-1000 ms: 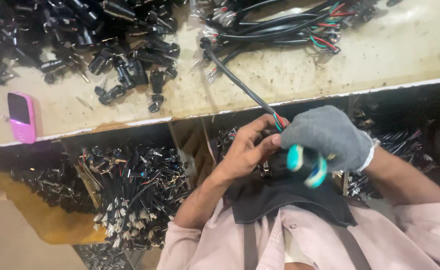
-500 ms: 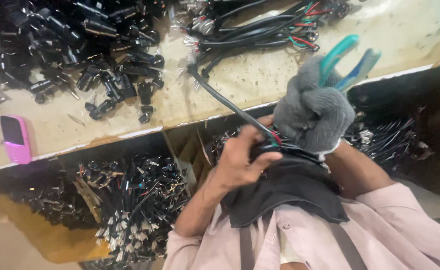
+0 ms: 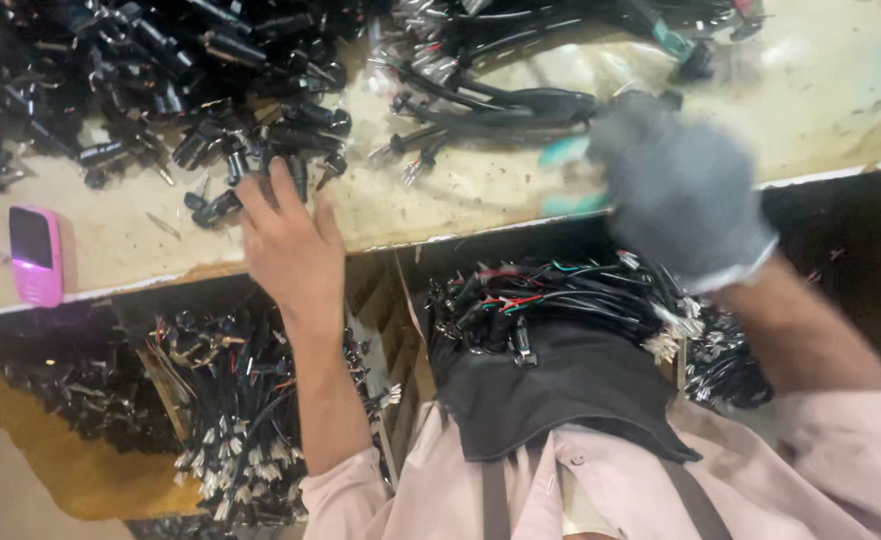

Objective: The person repeatedly picks wire harnesses from a pile on a workbench, strips the outer insulation with pliers, and drops the processed pieces into a bin below. The cycle of picking, stripping, and dropping continues throughout the clip.

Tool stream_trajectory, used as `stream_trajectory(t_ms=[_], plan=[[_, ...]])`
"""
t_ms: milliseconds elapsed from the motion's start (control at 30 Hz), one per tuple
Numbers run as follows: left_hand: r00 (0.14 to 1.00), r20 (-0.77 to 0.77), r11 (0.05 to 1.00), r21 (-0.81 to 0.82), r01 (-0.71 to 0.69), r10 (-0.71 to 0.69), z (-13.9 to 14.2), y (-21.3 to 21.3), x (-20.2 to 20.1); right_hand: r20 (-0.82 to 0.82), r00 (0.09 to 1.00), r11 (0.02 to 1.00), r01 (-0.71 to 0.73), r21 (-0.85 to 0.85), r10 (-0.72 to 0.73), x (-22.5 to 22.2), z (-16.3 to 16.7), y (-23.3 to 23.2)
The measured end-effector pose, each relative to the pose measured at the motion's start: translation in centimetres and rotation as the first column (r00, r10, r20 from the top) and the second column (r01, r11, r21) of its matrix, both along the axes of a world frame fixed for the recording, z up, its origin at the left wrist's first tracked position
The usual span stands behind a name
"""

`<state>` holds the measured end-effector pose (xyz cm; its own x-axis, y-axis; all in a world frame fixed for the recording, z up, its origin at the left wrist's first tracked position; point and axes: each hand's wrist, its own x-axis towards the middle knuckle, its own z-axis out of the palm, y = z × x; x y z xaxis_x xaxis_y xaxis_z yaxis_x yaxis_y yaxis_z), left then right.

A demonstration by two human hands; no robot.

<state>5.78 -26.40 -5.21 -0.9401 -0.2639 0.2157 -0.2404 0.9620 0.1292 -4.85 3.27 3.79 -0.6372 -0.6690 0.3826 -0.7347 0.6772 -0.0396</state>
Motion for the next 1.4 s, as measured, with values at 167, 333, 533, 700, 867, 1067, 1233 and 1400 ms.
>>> stream_trajectory(t_ms=[167,333,533,700,867,1067,1233,1400], plan=[[0.997,-0.074,1.0,0.025,0.012,-0.011,-3.4,-1.7,-0.1,0.323,0.946,0.971,0.078,-0.225,-0.001,2.6,-5.5,0.5],[0.874,-0.455,0.465,0.82,0.334,0.173,-1.9,-1.5,1.0,0.788,0.611,0.568,0.625,-0.536,0.071,2.8,-4.9,6.8],[0.938,-0.331,-0.268,0.899,0.346,0.101,-1.8,4.7,2.7,0.539,0.835,0.988,0.151,-0.032,-0.11,3.1,-5.8,6.0],[0.971,-0.206,-0.182,0.966,0.182,-0.123,-2.1,9.6,4.5,0.546,0.822,0.987,0.137,0.089,-0.163,1.8,-6.6,5.6],[0.99,-0.126,-0.43,0.899,0.084,-0.07,0.1,10.4,4.5,0.406,0.91,0.99,0.028,0.14,-0.083,3.6,-6.8,5.3],[0.956,0.011,-0.193,0.979,-0.07,-0.292,0.7,10.6,4.2,0.509,0.86,0.984,-0.073,0.164,-0.021,1.3,-7.1,2.4],[0.927,-0.051,-0.239,0.97,-0.042,-0.371,-0.2,11.2,4.2,0.74,0.649,0.96,0.056,-0.275,0.174,1.6,-5.2,2.8],[0.921,-0.129,0.033,0.988,0.152,-0.367,0.7,12.3,4.2,0.676,0.657,0.934,-0.327,-0.142,0.332,6.0,-5.9,2.3]])
